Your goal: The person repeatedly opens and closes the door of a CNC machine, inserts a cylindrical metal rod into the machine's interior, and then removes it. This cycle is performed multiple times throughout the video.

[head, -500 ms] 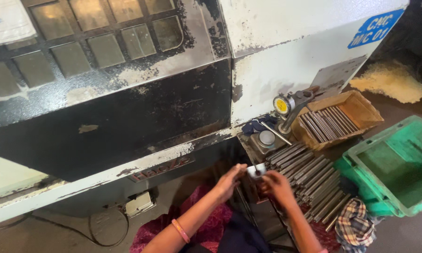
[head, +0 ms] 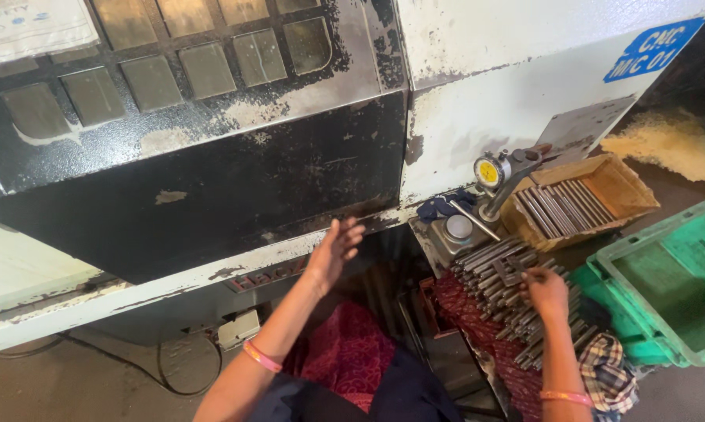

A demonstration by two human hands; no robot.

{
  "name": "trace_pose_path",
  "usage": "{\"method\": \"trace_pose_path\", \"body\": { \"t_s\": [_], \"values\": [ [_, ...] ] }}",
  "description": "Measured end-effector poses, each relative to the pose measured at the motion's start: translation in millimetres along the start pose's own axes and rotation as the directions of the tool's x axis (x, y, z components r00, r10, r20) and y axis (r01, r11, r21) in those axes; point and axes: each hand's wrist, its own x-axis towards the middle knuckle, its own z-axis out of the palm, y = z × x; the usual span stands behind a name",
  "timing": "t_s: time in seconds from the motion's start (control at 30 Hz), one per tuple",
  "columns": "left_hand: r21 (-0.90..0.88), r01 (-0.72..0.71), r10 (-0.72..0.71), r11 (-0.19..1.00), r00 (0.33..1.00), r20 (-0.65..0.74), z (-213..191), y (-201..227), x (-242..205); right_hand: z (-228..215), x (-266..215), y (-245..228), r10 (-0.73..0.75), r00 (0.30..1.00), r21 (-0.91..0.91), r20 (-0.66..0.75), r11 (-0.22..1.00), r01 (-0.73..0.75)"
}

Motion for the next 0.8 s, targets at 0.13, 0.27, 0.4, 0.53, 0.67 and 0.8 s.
{"method": "trace_pose_path", "body": {
  "t_s": [0.13, 0.27, 0.4, 0.53, 0.67, 0.8],
  "values": [
    [0.014, -0.14, 0.14, 0.99, 0.99, 0.004, 6, 53, -5, -5, -1, 1, -0.059, 0.993, -0.133, -0.101, 0.99, 0.045],
    [0.118, -0.297, 0.302, 0.947, 0.953, -0.025, 15, 107, -13, -23, -7, 8, -0.143, 0.97, -0.351, -0.197, 0.934, 0.067],
    [0.364, -0.538, 0.57, 0.761, 0.822, 0.023, 19, 160, -15, -57, -21, 18, -0.169, 0.928, -0.496, -0.332, 0.868, -0.02],
    [0.558, -0.676, 0.785, 0.481, 0.615, 0.069, 21, 201, -21, -81, -35, 26, -0.055, 0.944, -0.574, -0.324, 0.805, -0.15],
    [0.548, -0.744, 0.871, 0.381, 0.488, 0.057, 27, 233, -27, -79, -44, 29, -0.106, 0.977, -0.615, -0.184, 0.788, -0.03],
    [0.837, -0.507, 0.903, 0.204, 0.427, 0.038, 30, 260, -29, -73, -44, 27, -0.153, 0.973, -0.654, -0.173, 0.756, 0.002]
  ]
}}
